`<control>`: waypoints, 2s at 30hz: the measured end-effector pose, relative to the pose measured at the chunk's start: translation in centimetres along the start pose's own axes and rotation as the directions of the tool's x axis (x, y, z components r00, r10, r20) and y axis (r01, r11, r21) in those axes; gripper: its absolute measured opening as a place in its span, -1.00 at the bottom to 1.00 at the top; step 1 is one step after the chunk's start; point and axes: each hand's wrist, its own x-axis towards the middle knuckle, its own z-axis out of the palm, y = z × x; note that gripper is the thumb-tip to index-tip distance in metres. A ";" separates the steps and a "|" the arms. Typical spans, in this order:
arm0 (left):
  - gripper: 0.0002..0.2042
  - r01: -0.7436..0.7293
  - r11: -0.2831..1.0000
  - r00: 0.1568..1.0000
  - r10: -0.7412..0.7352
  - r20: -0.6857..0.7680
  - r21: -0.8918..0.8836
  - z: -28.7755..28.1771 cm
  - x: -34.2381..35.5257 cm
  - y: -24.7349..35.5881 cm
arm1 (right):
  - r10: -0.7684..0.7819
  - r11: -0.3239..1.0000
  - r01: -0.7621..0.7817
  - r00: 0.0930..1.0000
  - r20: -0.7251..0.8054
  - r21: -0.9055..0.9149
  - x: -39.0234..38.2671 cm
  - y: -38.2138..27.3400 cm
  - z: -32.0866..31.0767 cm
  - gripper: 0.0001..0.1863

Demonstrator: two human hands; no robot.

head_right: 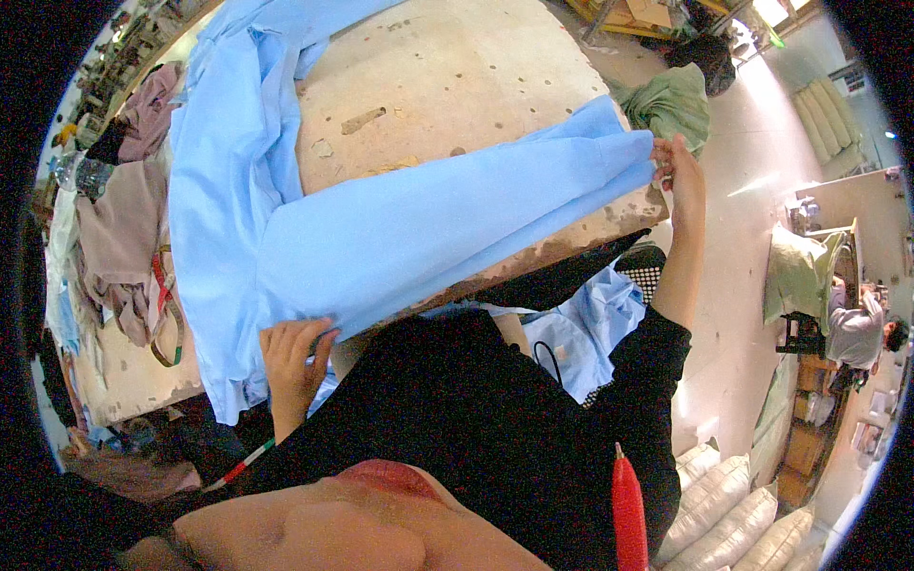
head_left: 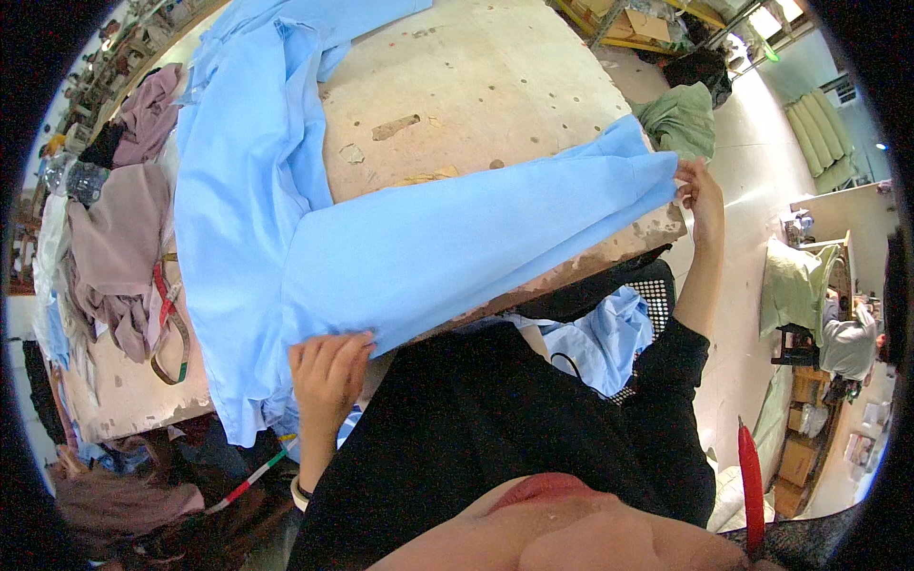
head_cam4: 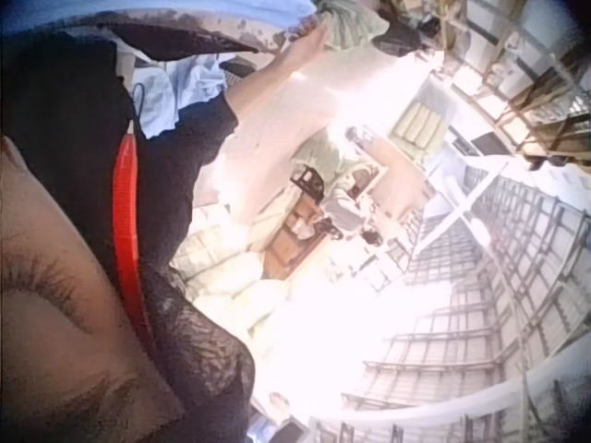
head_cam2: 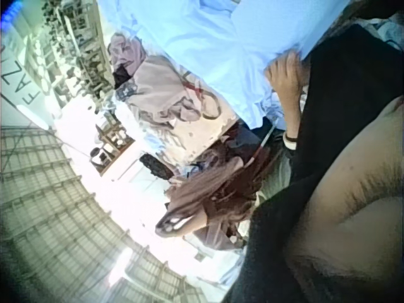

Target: The person measures a light blue garment with a measuring tape, then uses scissors to trim threads and fabric edges. They fold and align sections of the garment, apply adhesive tape to secure seams, and continue trimming and adjusting the fabric.

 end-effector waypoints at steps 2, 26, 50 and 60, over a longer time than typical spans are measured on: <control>-0.69 0.081 0.997 0.996 -0.080 0.029 -0.013 -0.1 -0.3 -0.4 | -0.014 0.997 0.021 0.995 0.102 -0.071 0.1 0.6 0.0 -0.61; -0.74 0.014 0.998 0.990 -0.006 0.139 -0.061 -1.4 16.0 -3.4 | -0.411 0.908 0.395 0.904 -0.120 -0.139 -0.5 -7.4 -1.3 -0.55; -0.48 0.239 0.969 0.951 -0.222 0.214 -0.057 -2.2 -0.8 -8.3 | -0.417 0.315 0.467 0.850 0.322 -0.826 5.8 3.2 6.3 -0.34; -0.51 0.413 0.910 0.893 -0.415 -0.176 -0.049 -2.4 -2.8 -4.2 | -0.709 -0.007 1.000 -0.023 0.705 0.025 -20.4 -2.8 22.1 -0.75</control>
